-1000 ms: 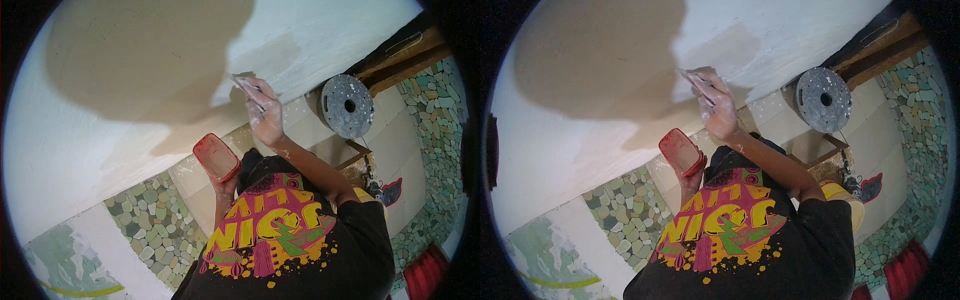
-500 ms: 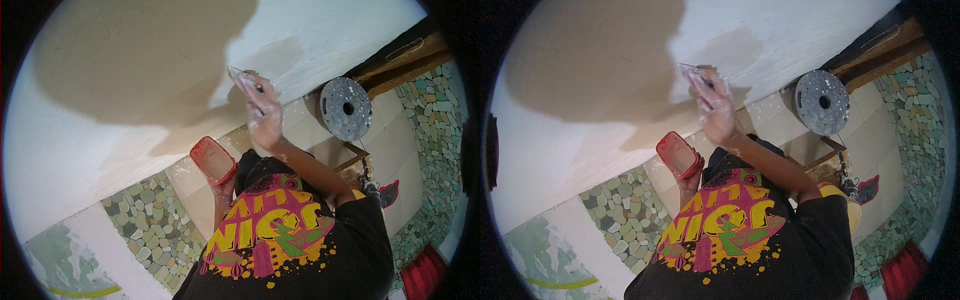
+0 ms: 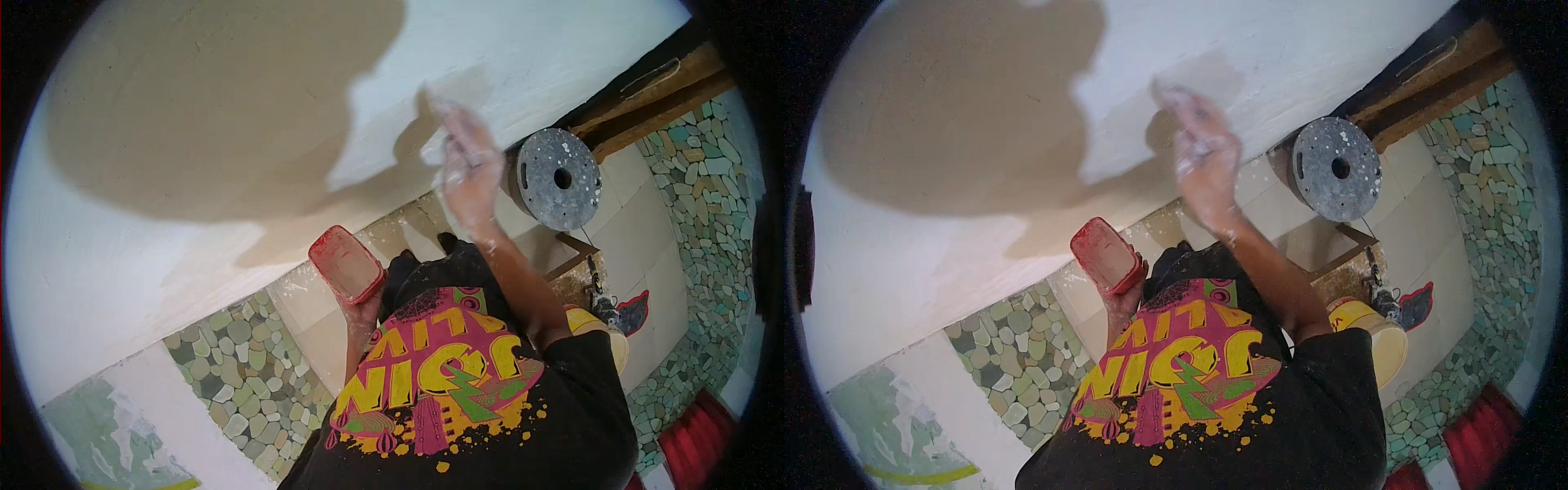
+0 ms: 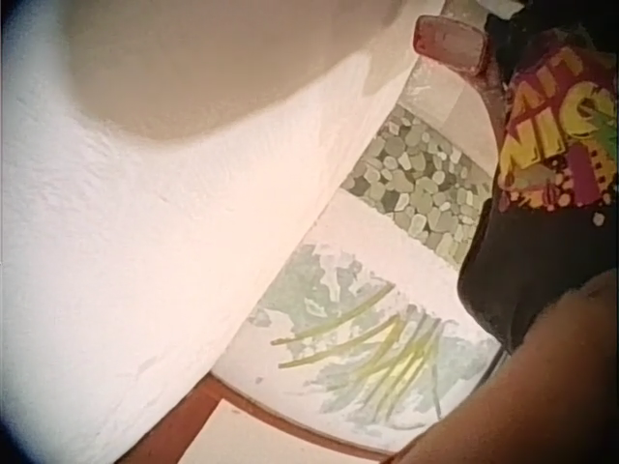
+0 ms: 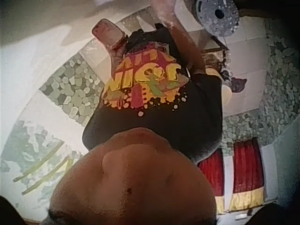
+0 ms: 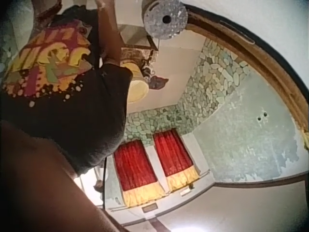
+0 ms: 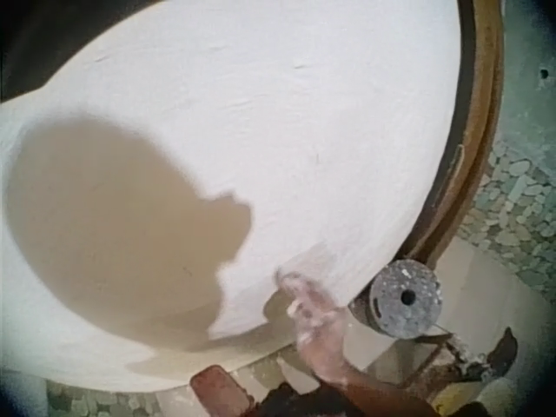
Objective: The person is applying and smoothing plaster on a wall using a hand tool.
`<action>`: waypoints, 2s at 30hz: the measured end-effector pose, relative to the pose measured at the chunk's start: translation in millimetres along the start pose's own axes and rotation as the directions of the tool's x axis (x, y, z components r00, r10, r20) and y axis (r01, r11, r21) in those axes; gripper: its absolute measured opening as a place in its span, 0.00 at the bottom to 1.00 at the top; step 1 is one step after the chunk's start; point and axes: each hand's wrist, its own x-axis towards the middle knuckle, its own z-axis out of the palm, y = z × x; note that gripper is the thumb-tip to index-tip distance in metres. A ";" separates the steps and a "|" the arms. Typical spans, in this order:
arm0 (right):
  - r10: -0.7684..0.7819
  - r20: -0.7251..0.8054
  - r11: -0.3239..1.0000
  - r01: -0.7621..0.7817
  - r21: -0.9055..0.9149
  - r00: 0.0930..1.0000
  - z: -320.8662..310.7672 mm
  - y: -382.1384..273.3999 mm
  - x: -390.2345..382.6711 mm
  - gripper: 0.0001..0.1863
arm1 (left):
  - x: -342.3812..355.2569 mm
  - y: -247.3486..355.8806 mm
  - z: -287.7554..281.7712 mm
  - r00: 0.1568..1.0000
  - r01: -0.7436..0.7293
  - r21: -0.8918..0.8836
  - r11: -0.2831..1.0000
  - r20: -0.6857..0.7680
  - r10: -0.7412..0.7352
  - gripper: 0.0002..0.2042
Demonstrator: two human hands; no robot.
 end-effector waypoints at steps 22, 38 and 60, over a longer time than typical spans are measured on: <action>-0.116 0.540 0.936 0.273 -0.220 0.833 22.5 22.4 -57.8 0.24 | -2.6 11.7 -4.1 1.000 0.022 0.048 0.999 0.008 -0.023 0.28; -0.098 -0.014 0.955 0.090 -0.283 0.995 -27.3 176.4 -60.6 0.21 | -46.9 77.9 -22.5 1.000 -0.011 0.122 0.993 -0.006 0.012 0.34; -0.018 -0.315 0.983 -0.041 -0.178 0.949 -14.9 178.2 -81.7 0.19 | -58.3 166.1 -51.5 0.990 0.127 0.259 0.958 0.021 -0.137 0.34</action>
